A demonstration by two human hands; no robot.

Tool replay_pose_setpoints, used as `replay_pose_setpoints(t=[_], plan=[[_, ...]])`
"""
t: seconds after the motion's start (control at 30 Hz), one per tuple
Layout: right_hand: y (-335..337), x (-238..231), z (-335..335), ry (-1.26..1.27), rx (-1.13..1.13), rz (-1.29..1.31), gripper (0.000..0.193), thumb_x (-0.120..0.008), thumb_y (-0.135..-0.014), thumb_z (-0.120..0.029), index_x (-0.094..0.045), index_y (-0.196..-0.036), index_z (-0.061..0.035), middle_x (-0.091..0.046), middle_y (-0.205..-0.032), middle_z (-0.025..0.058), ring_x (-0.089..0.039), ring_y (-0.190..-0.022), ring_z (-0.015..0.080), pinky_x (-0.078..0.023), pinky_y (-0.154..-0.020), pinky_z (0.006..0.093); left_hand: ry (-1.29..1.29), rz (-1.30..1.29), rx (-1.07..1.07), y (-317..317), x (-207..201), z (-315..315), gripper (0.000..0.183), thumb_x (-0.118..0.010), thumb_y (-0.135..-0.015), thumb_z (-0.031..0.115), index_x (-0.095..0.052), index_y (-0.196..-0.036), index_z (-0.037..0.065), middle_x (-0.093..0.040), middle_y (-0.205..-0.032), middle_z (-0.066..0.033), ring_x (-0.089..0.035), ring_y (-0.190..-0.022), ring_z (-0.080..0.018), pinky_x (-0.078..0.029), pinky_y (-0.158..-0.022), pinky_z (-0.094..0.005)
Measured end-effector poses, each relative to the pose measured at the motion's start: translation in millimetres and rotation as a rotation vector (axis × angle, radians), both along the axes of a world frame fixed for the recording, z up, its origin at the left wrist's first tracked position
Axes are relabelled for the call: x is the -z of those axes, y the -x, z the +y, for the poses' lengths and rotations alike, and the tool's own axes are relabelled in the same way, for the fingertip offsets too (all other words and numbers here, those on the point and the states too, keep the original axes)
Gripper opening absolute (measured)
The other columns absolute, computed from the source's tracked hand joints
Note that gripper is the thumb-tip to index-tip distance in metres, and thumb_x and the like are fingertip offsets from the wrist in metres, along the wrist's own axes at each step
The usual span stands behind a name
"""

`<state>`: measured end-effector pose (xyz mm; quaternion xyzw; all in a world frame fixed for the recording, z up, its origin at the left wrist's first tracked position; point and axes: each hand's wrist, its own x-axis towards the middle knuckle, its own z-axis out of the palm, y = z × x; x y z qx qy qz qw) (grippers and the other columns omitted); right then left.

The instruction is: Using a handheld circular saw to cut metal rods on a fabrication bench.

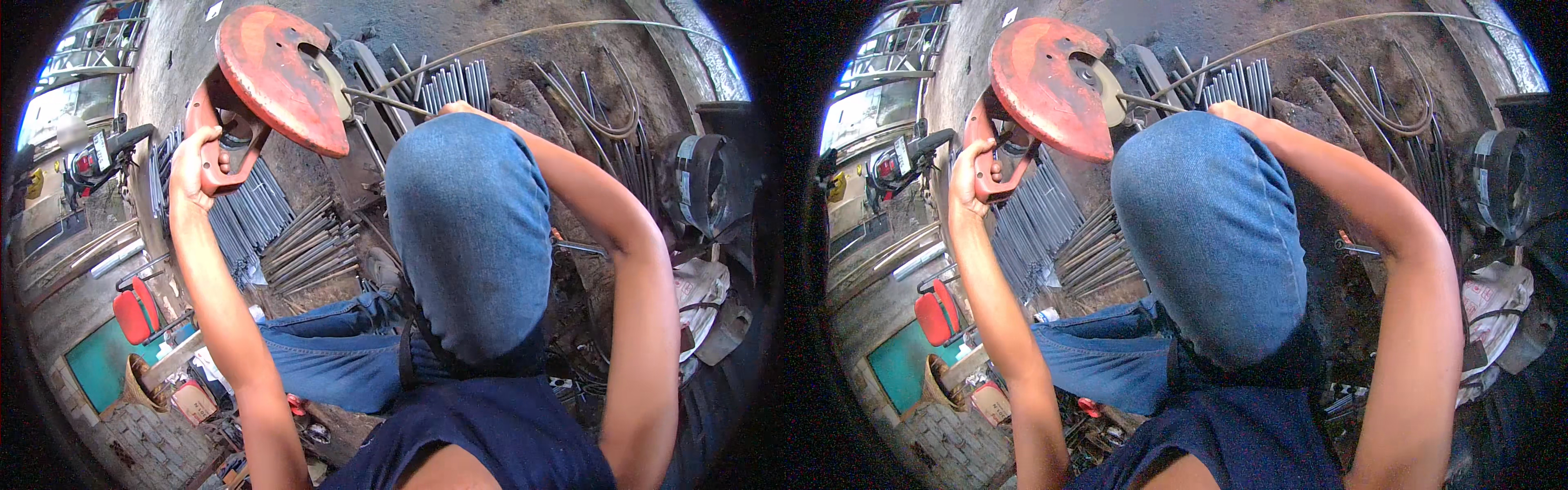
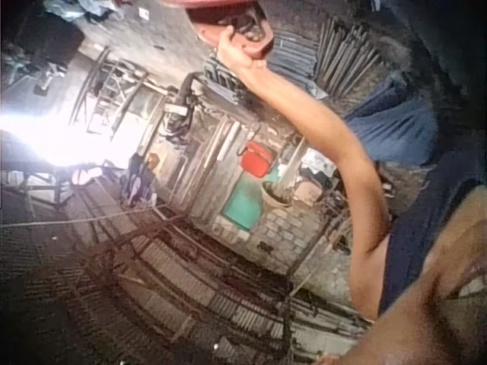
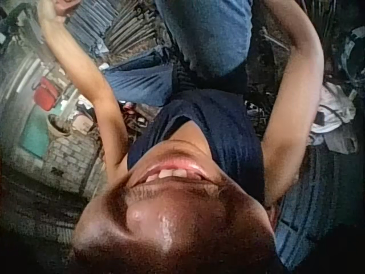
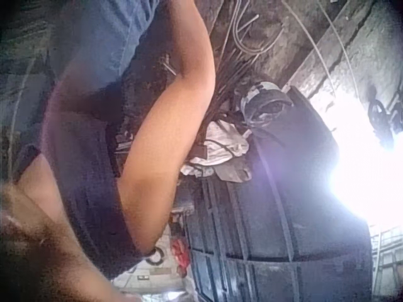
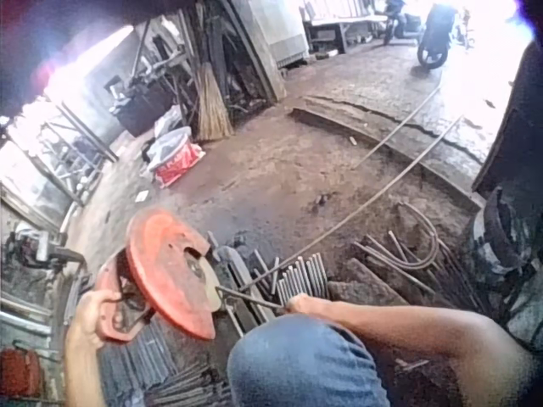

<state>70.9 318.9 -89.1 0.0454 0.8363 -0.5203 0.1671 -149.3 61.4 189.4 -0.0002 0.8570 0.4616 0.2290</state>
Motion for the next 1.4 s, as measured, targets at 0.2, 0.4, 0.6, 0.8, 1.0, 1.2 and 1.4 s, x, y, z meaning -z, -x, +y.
replay_pose_setpoints(t=[0.2, 0.4, 0.6, 0.8, 1.0, 1.2, 1.4], plan=[[-8, -6, -10, -0.041, 0.091, 0.071, 0.031, -0.052, -0.089, -0.027, -0.062, -0.1, 0.0, -0.063, -0.098, 0.0214, -0.062, -0.097, 0.0381, -0.048, -0.088, 0.0455, -0.008, -0.004, 0.013, -2, -1, 2, 0.028, -0.068, -0.076, 0.021, -0.058, -0.094, 0.002, -0.055, -0.063, -0.005, -0.056, -0.049, -0.0143, -0.048, -0.044, -0.0264], [-8, -9, -14, -0.051, 0.149, 0.102, 0.031, -0.052, -0.09, -0.027, -0.062, -0.1, 0.0001, -0.063, -0.098, 0.0214, -0.062, -0.097, 0.0382, -0.048, -0.087, 0.0455, -0.003, -0.009, -0.004, -2, -1, 1, 0.027, -0.067, -0.077, 0.021, -0.058, -0.094, 0.002, -0.055, -0.064, -0.0049, -0.056, -0.049, -0.0142, -0.047, -0.044, -0.0261], [-9, -11, -16, -0.049, 0.184, 0.121, 0.031, -0.052, -0.09, -0.027, -0.062, -0.1, 0.0003, -0.063, -0.097, 0.0214, -0.062, -0.096, 0.0382, -0.049, -0.087, 0.0455, -0.022, -0.027, 0.0, 3, 1, -2, 0.026, -0.067, -0.078, 0.02, -0.059, -0.095, 0.001, -0.056, -0.065, -0.005, -0.056, -0.05, -0.014, -0.047, -0.044, -0.0258], [-13, -13, -15, -0.048, 0.213, 0.136, 0.031, -0.052, -0.09, -0.027, -0.062, -0.1, 0.0004, -0.064, -0.096, 0.0214, -0.063, -0.096, 0.0383, -0.049, -0.087, 0.0454, -0.038, -0.018, 0.011, 3, 1, -3, 0.027, -0.066, -0.079, 0.02, -0.06, -0.096, 0.001, -0.056, -0.067, -0.005, -0.056, -0.05, -0.0141, -0.048, -0.045, -0.0257], [-15, -12, -18, -0.037, 0.234, 0.145, 0.031, -0.052, -0.09, -0.027, -0.062, -0.1, 0.0006, -0.064, -0.096, 0.0214, -0.063, -0.095, 0.0384, -0.049, -0.086, 0.0454, -0.003, 0.008, 0.012, -3, 0, 1, 0.028, -0.065, -0.079, 0.019, -0.06, -0.099, -0.001, -0.063, -0.079, -0.0094, -0.061, -0.056, -0.0176, -0.049, -0.047, -0.0267], [-12, -10, -21, -0.028, 0.247, 0.142, 0.031, -0.052, -0.09, -0.027, -0.062, -0.1, 0.0008, -0.064, -0.095, 0.0213, -0.063, -0.094, 0.0385, -0.049, -0.086, 0.0453, -0.149, -0.055, -0.022, 8, 6, -4, 0.03, -0.065, -0.08, 0.016, -0.059, -0.104, -0.001, -0.063, -0.093, -0.0099, -0.065, -0.073, -0.0192, -0.055, -0.061, -0.0323], [-13, -8, -23, -0.019, 0.254, 0.14, 0.031, -0.052, -0.09, -0.027, -0.061, -0.1, 0.0009, -0.064, -0.095, 0.0213, -0.063, -0.094, 0.0385, -0.049, -0.086, 0.0453, -0.055, 0.062, 0.08, 9, 6, -4, 0.031, -0.066, -0.079, 0.014, -0.058, -0.104, -0.002, -0.063, -0.092, -0.0098, -0.065, -0.078, -0.0201, -0.057, -0.068, -0.0345]])
